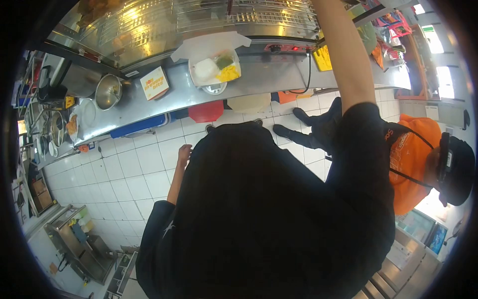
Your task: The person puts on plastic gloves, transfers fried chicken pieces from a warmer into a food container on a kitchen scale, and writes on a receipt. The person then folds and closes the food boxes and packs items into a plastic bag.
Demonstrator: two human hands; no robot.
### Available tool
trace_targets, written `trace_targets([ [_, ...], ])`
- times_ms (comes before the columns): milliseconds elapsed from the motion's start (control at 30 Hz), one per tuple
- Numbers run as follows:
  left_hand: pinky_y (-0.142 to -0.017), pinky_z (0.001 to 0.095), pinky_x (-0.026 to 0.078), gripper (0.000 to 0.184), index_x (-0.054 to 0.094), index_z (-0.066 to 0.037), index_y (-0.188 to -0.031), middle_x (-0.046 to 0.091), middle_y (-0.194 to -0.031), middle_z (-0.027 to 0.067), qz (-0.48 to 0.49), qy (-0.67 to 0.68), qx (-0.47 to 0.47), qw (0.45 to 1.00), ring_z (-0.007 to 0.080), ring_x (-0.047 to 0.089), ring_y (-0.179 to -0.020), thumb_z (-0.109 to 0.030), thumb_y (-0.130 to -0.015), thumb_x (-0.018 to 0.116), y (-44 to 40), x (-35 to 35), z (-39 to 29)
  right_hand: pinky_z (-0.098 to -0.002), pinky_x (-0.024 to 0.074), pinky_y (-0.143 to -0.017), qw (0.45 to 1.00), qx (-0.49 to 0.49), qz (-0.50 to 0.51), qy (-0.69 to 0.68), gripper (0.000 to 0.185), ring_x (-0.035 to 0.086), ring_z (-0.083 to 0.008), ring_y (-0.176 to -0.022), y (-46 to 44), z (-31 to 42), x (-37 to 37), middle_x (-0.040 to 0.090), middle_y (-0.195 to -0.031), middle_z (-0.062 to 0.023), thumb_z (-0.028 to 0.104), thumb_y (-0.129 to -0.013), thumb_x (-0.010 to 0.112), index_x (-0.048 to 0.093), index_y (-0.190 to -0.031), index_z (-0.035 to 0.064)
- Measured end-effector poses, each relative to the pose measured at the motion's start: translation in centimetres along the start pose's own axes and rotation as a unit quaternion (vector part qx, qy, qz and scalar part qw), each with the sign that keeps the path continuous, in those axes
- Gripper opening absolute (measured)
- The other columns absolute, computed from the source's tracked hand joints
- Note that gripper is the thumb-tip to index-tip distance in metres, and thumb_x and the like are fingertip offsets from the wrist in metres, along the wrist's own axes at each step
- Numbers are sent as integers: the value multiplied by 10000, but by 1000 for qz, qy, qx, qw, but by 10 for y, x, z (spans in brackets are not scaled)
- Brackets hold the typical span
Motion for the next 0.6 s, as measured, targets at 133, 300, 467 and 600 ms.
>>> trace_targets([
  [133,-515,334,485,298,688,-76,-1103,690,-831,94,25,-43,70,996,180,615,-622,-282,-920,574,-20,16,-21,-478,503,-888,998,21,-50,11,350,643,-406,-945,22,4,-20,647,-1132,-260,282,-963,569,568,-1217,41],
  [300,-653,351,529,310,729,-35,-1019,721,-891,145,62,-161,140,975,224,676,-741,-272,-891,576,-29,21,-8,-652,402,-937,956,104,-151,-230,569,619,-393,-1102,90,21,-39,518,-1350,-250,328,-938,620,420,-1420,102],
  [467,-761,387,543,377,740,15,-990,728,-945,190,69,-173,170,968,287,697,-878,-279,-874,535,-5,18,12,-444,504,-967,882,113,58,-453,313,592,-359,-1105,195,103,-22,589,-1218,-207,278,-981,512,599,-1207,79],
  [600,-605,421,558,339,723,29,-924,707,-866,171,116,-262,77,955,279,697,-749,-241,-892,519,28,2,4,-439,512,-903,866,-85,193,-453,294,632,-334,-1039,243,166,38,625,-1154,-155,234,-932,612,630,-1168,59],
])
Point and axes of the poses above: each hand's wrist, its own y-axis away from the middle knuckle, its own x-axis out of the palm, z = x × y, the point moved 1 cm from there along -y, towards the middle knuckle
